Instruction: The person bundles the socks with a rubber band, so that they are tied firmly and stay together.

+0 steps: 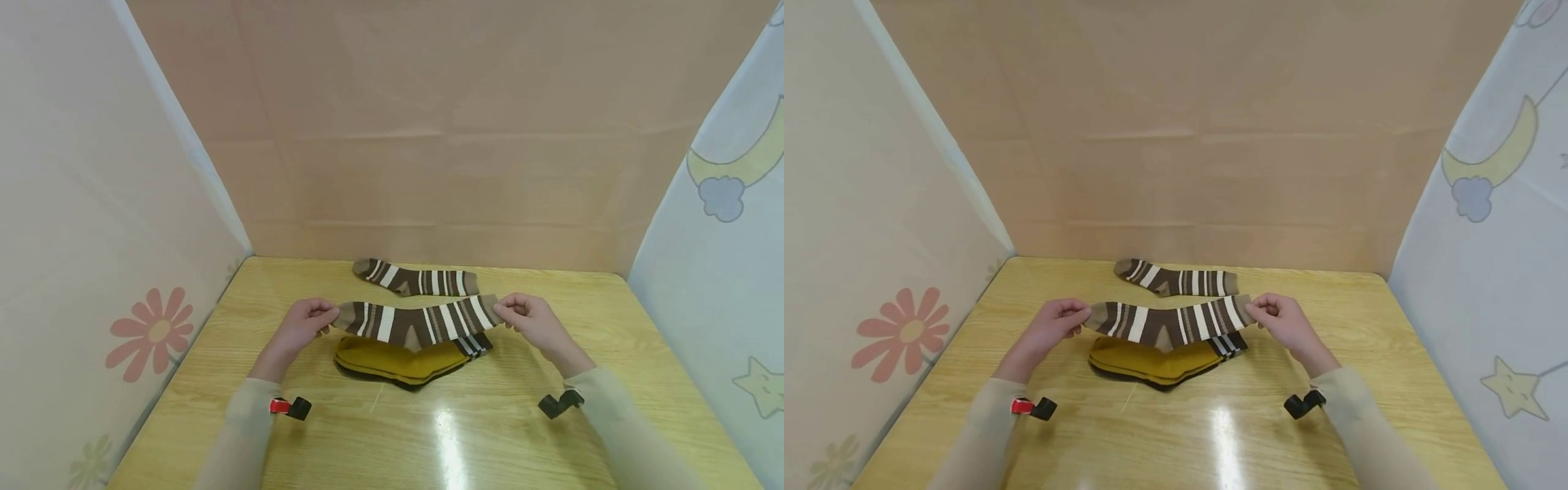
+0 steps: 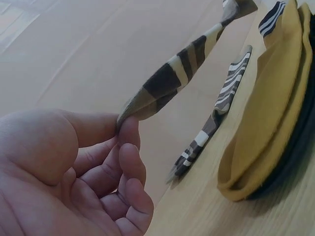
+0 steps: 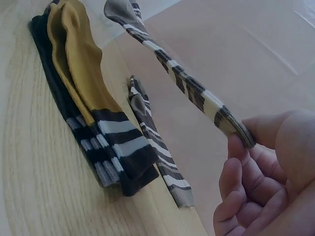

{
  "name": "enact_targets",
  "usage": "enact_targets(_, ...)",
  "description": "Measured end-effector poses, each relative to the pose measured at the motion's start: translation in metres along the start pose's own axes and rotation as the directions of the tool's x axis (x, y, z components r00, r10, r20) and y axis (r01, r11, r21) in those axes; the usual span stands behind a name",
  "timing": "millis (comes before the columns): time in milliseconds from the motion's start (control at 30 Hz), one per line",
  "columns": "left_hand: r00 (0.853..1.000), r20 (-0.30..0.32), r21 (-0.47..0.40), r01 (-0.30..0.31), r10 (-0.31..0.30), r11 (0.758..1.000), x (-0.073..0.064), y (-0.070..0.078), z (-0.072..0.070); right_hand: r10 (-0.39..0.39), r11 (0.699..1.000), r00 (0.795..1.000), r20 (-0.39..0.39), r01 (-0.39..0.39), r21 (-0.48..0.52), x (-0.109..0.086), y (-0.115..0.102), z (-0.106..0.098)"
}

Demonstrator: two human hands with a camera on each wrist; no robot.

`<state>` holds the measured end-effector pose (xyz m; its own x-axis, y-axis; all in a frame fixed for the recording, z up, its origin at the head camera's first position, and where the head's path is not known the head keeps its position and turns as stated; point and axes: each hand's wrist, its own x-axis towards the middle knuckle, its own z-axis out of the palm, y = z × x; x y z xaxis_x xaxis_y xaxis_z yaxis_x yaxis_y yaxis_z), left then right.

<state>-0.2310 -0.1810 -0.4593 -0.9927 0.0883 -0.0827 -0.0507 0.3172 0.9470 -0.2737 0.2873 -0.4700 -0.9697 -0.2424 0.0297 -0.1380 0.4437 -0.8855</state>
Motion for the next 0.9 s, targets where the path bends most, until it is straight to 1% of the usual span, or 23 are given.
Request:
enact_targets(300, 0.999, 0.043, -0.023, 0.016, -0.015, 1.000, -0.009, -0.011, -0.004, 0.014, 1.000, 0.999, 0.047, -0.016, 0.026, -0.006, 0.004, 0.010)
enact_targets(400, 0.998, 0.052, -0.012, 0.019, -0.019, 1.000, -0.011, -0.017, -0.005, 0.004, 1.000, 0.998, 0.056, -0.005, 0.019, -0.009, 0.006, 0.013)
enact_targets(533, 0.998, 0.063, -0.008, 0.022, -0.021, 1.000, -0.014, -0.023, -0.007, 0.018, 1.000, 0.998, 0.060, -0.018, 0.009, -0.010, 0.008, 0.016)
enact_targets(733, 0.996, 0.088, -0.013, 0.027, -0.025, 1.000, -0.016, -0.027, -0.007, 0.016, 1.000, 0.997, 0.081, -0.016, -0.001, -0.012, 0.008, 0.015)
enact_targets(900, 0.994, 0.104, -0.037, 0.040, -0.036, 0.998, -0.017, -0.032, -0.005, 0.015, 1.000, 0.998, 0.066, -0.015, 0.009, -0.012, 0.008, 0.010)
